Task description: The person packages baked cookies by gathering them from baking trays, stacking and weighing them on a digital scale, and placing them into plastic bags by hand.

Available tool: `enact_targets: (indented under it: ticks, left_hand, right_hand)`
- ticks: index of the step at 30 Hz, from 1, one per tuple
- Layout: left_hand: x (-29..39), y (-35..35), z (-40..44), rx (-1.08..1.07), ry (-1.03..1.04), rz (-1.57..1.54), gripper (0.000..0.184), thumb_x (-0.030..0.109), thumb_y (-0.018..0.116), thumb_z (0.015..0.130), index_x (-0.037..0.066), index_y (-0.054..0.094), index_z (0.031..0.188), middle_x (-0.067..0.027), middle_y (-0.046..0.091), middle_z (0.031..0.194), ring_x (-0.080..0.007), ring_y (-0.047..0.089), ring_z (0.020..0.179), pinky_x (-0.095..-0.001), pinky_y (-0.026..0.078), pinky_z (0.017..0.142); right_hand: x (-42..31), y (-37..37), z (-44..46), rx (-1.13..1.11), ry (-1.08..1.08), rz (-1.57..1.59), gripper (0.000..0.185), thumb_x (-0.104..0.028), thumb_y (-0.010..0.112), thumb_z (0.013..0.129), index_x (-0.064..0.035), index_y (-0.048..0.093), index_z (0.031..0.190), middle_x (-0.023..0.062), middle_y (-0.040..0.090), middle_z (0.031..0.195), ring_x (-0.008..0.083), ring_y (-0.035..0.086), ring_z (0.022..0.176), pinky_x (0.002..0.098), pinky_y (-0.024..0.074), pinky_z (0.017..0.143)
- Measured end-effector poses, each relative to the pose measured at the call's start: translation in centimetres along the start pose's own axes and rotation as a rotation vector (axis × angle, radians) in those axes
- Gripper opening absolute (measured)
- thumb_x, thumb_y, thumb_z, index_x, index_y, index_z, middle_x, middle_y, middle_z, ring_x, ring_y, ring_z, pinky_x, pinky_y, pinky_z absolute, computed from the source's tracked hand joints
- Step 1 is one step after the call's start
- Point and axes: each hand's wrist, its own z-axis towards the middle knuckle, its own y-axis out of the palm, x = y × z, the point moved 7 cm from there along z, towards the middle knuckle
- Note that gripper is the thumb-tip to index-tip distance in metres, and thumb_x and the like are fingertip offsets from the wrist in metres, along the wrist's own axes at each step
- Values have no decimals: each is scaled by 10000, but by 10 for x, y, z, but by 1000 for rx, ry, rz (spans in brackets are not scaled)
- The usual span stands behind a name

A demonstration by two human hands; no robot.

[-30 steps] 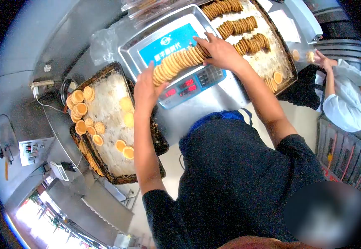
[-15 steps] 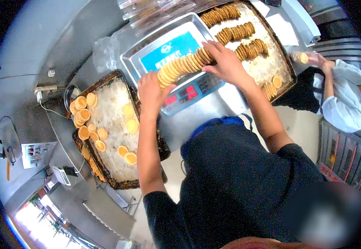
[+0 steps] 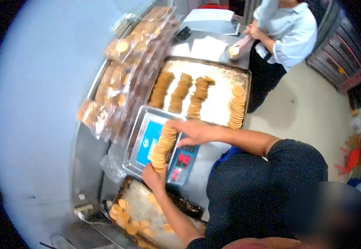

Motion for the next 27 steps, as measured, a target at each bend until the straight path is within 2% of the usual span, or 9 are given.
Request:
enact_targets:
  ticks: [5, 8, 13, 15, 17, 19, 22, 25, 27]
  left_hand:
    - [2, 5, 5, 11, 40, -57, 636, 416, 928, 702, -9, 624, 1065, -232, 684, 953, -473, 631, 946, -563, 478, 848]
    - [5, -8, 1, 68, 96, 64, 700, 441, 942, 709, -14, 674, 1169, -208, 716, 1028, -437, 659, 975, -510, 520, 835]
    - [32, -70, -23, 173, -117, 69, 717, 322, 946, 709, -35, 639, 1251, -244, 693, 1156, -418, 650, 1101, -503, 518, 959]
    - [57, -90, -35, 172, -251, 53, 730, 260, 949, 718, -37, 615, 1295, -240, 678, 1232, -389, 647, 1161, -483, 522, 1007]
    - [101, -79, -48, 126, -303, -700, 770, 113, 926, 729, -24, 552, 1388, -206, 615, 1347, -331, 609, 1244, -453, 500, 1080]
    - [139, -35, -53, 72, -227, -1022, 686, 2, 859, 767, 7, 571, 1390, -133, 598, 1356, -276, 584, 1252, -414, 470, 1099]
    - [199, 1, -41, -90, -178, -773, 768, 37, 910, 753, 12, 545, 1429, -122, 585, 1356, -244, 592, 1227, -391, 493, 1049]
    - [226, 19, -44, -71, -232, -757, 768, 84, 917, 798, 4, 529, 1456, -124, 600, 1296, -234, 607, 1188, -377, 503, 1011]
    - [226, 24, -50, -41, -357, -775, 708, 68, 872, 852, 9, 524, 1466, -132, 605, 1286, -244, 619, 1167, -378, 507, 997]
  right_hand:
    - [-8, -19, -23, 87, -23, 53, 876, -422, 767, 922, -55, 347, 1599, 211, 559, 1486, 421, 619, 1257, 463, 542, 1003]
    - [0, -23, -42, 27, 70, 54, 827, -393, 754, 939, -86, 364, 1601, 220, 654, 1326, 415, 699, 1027, 476, 572, 849]
    - [26, -34, -82, 157, 192, 143, 551, -320, 731, 971, -49, 595, 1430, 164, 727, 1184, 267, 753, 931, 385, 598, 808]
    - [43, -25, -89, 138, 277, 325, 490, -283, 719, 991, -31, 616, 1398, 141, 743, 1163, 207, 752, 943, 355, 609, 825]
    - [41, -6, -94, -34, 336, 618, 506, -318, 682, 1037, -15, 580, 1428, 103, 743, 1166, 165, 738, 942, 330, 615, 821]
    - [25, 19, -100, -159, 440, 1238, 519, -319, 677, 1042, -17, 563, 1448, 110, 726, 1190, 171, 734, 941, 316, 615, 793]
    - [23, 32, -107, -394, 525, 1407, 506, -304, 626, 1075, -66, 520, 1508, 110, 704, 1256, 182, 713, 1046, 312, 604, 811]
    - [49, 27, -103, -205, 243, 1002, 486, -244, 668, 1044, -10, 551, 1453, 125, 706, 1185, 178, 732, 884, 307, 629, 701]
    - [64, 36, -115, -283, 324, 984, 458, -198, 665, 1039, -9, 557, 1441, 127, 709, 1187, 172, 733, 875, 305, 641, 672]
